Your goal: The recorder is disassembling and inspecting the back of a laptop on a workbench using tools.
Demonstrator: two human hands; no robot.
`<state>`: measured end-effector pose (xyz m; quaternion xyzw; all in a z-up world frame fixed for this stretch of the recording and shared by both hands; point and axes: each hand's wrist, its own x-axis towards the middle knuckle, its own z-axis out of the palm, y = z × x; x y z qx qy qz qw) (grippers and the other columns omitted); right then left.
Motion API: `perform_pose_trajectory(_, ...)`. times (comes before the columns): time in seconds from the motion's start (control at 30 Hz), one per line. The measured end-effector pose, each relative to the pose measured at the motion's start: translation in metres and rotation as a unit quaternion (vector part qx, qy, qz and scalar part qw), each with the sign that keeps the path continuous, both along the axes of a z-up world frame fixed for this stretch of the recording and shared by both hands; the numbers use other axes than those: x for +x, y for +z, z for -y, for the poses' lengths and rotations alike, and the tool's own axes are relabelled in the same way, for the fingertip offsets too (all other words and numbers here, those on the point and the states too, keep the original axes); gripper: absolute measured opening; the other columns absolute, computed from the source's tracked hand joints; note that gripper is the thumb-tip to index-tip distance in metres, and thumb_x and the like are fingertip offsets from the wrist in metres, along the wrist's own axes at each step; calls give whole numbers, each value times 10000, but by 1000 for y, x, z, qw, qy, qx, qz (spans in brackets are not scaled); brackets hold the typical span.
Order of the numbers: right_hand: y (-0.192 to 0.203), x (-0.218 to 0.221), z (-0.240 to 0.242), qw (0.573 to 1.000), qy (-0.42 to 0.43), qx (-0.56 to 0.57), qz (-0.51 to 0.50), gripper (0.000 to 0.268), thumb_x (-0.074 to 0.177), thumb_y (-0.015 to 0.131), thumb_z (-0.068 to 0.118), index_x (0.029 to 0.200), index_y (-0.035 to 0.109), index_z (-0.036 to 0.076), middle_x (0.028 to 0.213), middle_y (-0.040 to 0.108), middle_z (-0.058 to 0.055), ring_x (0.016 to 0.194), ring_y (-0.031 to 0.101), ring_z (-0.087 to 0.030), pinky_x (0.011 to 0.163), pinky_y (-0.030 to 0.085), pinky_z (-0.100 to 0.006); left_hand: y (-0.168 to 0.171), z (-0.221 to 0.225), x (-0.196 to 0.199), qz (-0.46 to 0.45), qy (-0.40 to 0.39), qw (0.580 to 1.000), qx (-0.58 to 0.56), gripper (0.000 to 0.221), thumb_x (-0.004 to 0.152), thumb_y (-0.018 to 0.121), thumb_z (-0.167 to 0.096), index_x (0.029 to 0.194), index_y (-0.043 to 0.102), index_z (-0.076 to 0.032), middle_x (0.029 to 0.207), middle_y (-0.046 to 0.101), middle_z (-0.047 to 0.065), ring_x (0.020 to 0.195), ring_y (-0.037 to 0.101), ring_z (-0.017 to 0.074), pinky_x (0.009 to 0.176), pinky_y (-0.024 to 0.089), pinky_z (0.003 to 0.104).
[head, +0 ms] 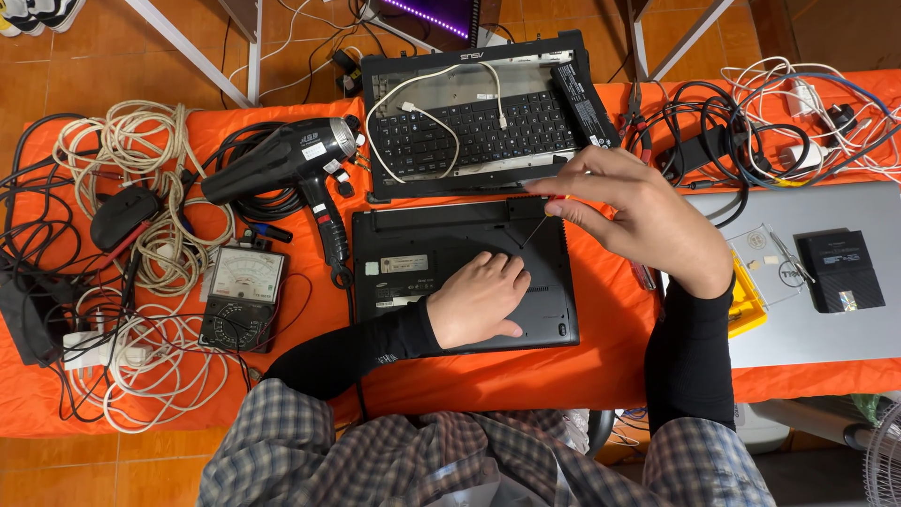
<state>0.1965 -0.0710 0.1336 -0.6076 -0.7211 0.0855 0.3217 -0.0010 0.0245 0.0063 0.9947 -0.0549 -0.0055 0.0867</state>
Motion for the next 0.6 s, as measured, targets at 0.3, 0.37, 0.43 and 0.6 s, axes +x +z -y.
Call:
perform_pose_trajectory(0.3,5,-4,0,1000,5,11,9,330,924,746,170,1239,722,76,1057,688,-90,957,652,-263,862,516,-377,0,1,1,11,4,1000,4,703,749,797,-547,1082,641,52,1010,603,137,970,587,268,857,474,379)
perform_pose_trajectory(0.37,5,-5,-1,1000,7,12,-1,336,910,756,176,1231,725,79,1037,671,-93,951,647,-260,847,517,-369,-1,1,2,16,5,1000,3,708,741,800,-544,1085,642,54,1010,605,140,969,589,271,856,476,380)
perform_pose_trajectory(0.43,2,-4,-2,1000,4,6,1,335,887,777,181,1205,739,82,967,643,-91,905,630,-254,806,506,-368,-2,1,2,16,5,1000,0,710,745,804,-540,1089,641,59,1013,603,145,972,589,273,861,478,382)
perform_pose_trajectory(0.6,-3,0,-1,1000,2,6,7,318,893,780,175,1196,752,83,948,642,-87,877,627,-248,787,500,-367,-2,2,1,19,9,1000,-7,718,730,816,-535,1096,639,58,1024,594,144,973,581,268,865,479,379)
